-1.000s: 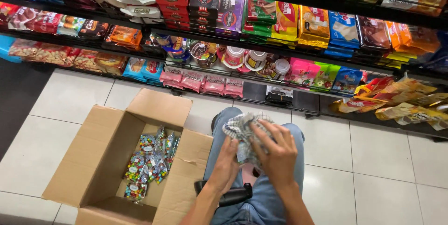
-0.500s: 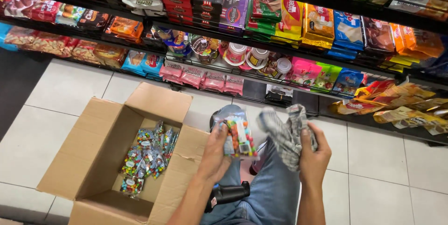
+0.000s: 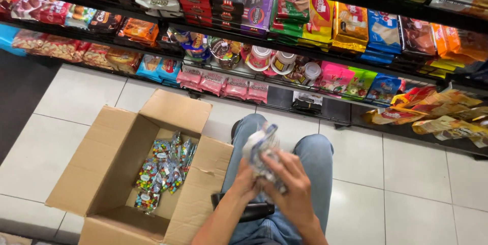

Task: Stock candy packages onto grocery store shelves after scanning them with a handheld scanner.

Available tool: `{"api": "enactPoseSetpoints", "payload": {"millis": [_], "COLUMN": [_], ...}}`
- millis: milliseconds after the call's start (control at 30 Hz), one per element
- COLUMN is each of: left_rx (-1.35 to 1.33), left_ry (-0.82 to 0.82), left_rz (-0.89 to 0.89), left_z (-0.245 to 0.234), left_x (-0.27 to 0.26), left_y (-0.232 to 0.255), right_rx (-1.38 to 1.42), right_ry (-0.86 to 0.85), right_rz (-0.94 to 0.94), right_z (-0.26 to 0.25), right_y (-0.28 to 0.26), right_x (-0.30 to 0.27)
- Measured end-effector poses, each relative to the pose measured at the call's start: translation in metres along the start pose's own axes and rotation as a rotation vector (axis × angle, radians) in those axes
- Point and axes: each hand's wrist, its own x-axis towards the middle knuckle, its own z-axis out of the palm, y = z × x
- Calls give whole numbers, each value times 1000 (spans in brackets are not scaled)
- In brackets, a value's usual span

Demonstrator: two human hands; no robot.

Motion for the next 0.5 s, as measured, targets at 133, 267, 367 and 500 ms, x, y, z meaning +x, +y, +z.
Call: {"api": "enactPoseSetpoints", "payload": {"millis": [133, 267, 367, 500], "left_rx": [-192, -146, -418, -367], "left_ry": [-42, -47, -124, -159], "left_rz": [-7, 58, -101, -8], "left_z": [12, -3, 20, 15], "left_x": [-4, -11, -16, -7], "left_y": [6, -2, 24, 19], "right_rx": [-181, -250, -274, -244], "right_ry": [-58, 22, 61, 4], "right_rz": [-230, -201, -117, -245], "right_z": [-5, -7, -1, 4], "right_y": [-4, 11, 6, -21], "right_x": [12, 30, 30, 23]}}
